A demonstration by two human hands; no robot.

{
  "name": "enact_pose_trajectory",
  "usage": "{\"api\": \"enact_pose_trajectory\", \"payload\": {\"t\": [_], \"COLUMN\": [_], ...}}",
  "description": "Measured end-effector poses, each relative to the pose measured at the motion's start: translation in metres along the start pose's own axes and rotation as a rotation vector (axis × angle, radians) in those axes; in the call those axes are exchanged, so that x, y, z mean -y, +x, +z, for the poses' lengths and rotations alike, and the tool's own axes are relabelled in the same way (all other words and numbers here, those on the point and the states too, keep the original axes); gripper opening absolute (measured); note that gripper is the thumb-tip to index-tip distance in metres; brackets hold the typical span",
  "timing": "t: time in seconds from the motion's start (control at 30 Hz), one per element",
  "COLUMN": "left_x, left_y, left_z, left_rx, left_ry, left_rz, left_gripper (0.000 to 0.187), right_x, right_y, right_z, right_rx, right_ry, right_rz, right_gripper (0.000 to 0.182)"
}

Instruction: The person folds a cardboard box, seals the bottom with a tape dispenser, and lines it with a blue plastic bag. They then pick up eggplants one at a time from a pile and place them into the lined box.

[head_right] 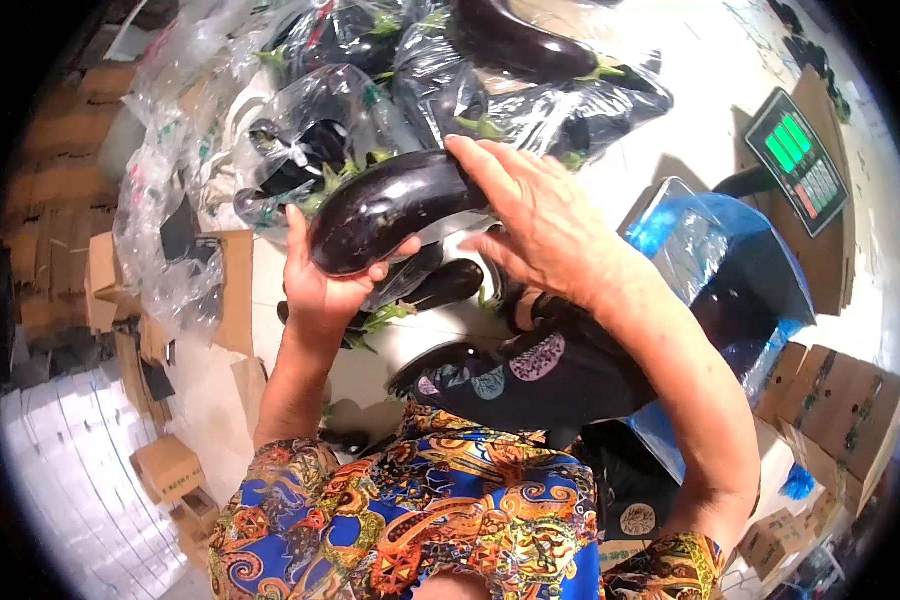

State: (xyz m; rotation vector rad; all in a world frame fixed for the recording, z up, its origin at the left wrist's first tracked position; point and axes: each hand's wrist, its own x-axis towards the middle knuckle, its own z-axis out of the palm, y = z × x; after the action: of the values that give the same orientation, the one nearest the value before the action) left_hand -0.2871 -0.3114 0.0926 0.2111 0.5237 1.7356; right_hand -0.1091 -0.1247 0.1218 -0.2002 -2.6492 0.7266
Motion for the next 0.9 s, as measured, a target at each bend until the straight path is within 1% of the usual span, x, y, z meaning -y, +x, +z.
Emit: {"api": "enact_pose_trajectory", "payload": {"t": [0.03,0.07,0.1,0.13,0.17,0.2,0.23,0.27,0.3,0.33,0.37,0.4,0.43,0.47,0.5,0.53,0.6,0.63,0.67,0.7,0.73,0.8,0.83,0.9], "left_x": [0.001,0.000,0.004,0.006,0.002,0.008,0.009,0.011,0.018,0.023,0.029,0.035,0.038,0.042,0.046,0.048,0.047,0.048,0.048,0.049,0.049,0.050,0.052,0.056], "left_y": [0.005,0.007,0.012,0.015,0.014,0.014,0.021,0.027,0.034,0.037,0.043,0.048,0.054,0.058,0.063,0.066,0.069,0.070,0.071,0.072,0.070,0.065,0.065,0.062], "left_z": [0.001,-0.003,-0.004,-0.003,0.003,0.013,0.012,0.010,0.023,0.024,0.027,0.029,0.027,0.025,0.024,0.023,0.023,0.022,0.020,0.015,0.014,0.015,0.007,0.016], "left_rx": [0.032,0.106,0.198,0.289,0.203,0.033,0.057,0.079,0.084,0.061,0.047,0.030,0.035,0.019,0.004,-0.012,-0.034,-0.038,-0.042,-0.046,-0.071,-0.129,-0.183,-0.200], "left_ry": [-0.013,0.057,0.133,0.209,0.562,0.657,0.771,0.882,0.778,0.695,0.590,0.484,0.456,0.463,0.470,0.477,0.536,0.566,0.595,0.682,0.766,0.966,1.260,1.596], "left_rz": [-0.046,-0.047,-0.020,0.009,0.004,0.037,0.106,0.177,0.248,0.267,0.283,0.298,0.297,0.312,0.327,0.344,0.310,0.292,0.273,0.310,0.302,0.332,0.436,0.617], "left_gripper": [0.091,0.094,0.087,0.081,0.077,0.074,0.072,0.069,0.064,0.064,0.065,0.066,0.071,0.071,0.072,0.072,0.073,0.074,0.075,0.076,0.079,0.081,0.085,0.084], "right_x": [-0.009,-0.017,-0.014,-0.013,-0.014,-0.013,-0.009,-0.007,-0.011,-0.011,-0.006,-0.005,-0.006,-0.009,-0.014,-0.020,-0.024,-0.029,-0.033,-0.035,-0.037,-0.041,-0.043,-0.046], "right_y": [-0.001,-0.002,-0.002,-0.004,-0.006,-0.008,-0.011,-0.006,-0.007,-0.004,-0.003,-0.004,-0.005,-0.008,-0.009,-0.010,-0.009,-0.011,-0.013,-0.014,-0.016,-0.023,-0.026,-0.027], "right_z": [-0.001,-0.003,-0.013,-0.018,-0.024,-0.028,-0.031,-0.040,-0.037,-0.035,-0.045,-0.044,-0.041,-0.038,-0.028,-0.028,-0.028,-0.025,-0.026,-0.028,-0.030,-0.029,-0.029,-0.027], "right_rx": [0.028,0.055,0.127,0.188,0.248,0.305,0.319,0.449,0.489,0.528,0.563,0.544,0.526,0.507,0.446,0.450,0.461,0.365,0.338,0.355,0.374,0.372,0.369,0.375], "right_ry": [0.138,0.279,0.319,0.409,0.499,0.586,0.639,0.711,0.694,0.680,0.549,0.536,0.524,0.511,0.514,0.573,0.699,0.722,0.730,0.726,0.724,0.737,0.741,0.789], "right_rz": [0.087,0.172,0.289,0.359,0.429,0.499,0.556,0.607,0.622,0.638,0.698,0.725,0.752,0.780,0.640,0.648,0.664,0.621,0.642,0.661,0.680,0.656,0.643,0.633], "right_gripper": [0.070,0.067,0.057,0.055,0.053,0.052,0.055,0.062,0.066,0.069,0.073,0.073,0.074,0.074,0.067,0.064,0.058,0.052,0.051,0.052,0.054,0.055,0.057,0.061]}}
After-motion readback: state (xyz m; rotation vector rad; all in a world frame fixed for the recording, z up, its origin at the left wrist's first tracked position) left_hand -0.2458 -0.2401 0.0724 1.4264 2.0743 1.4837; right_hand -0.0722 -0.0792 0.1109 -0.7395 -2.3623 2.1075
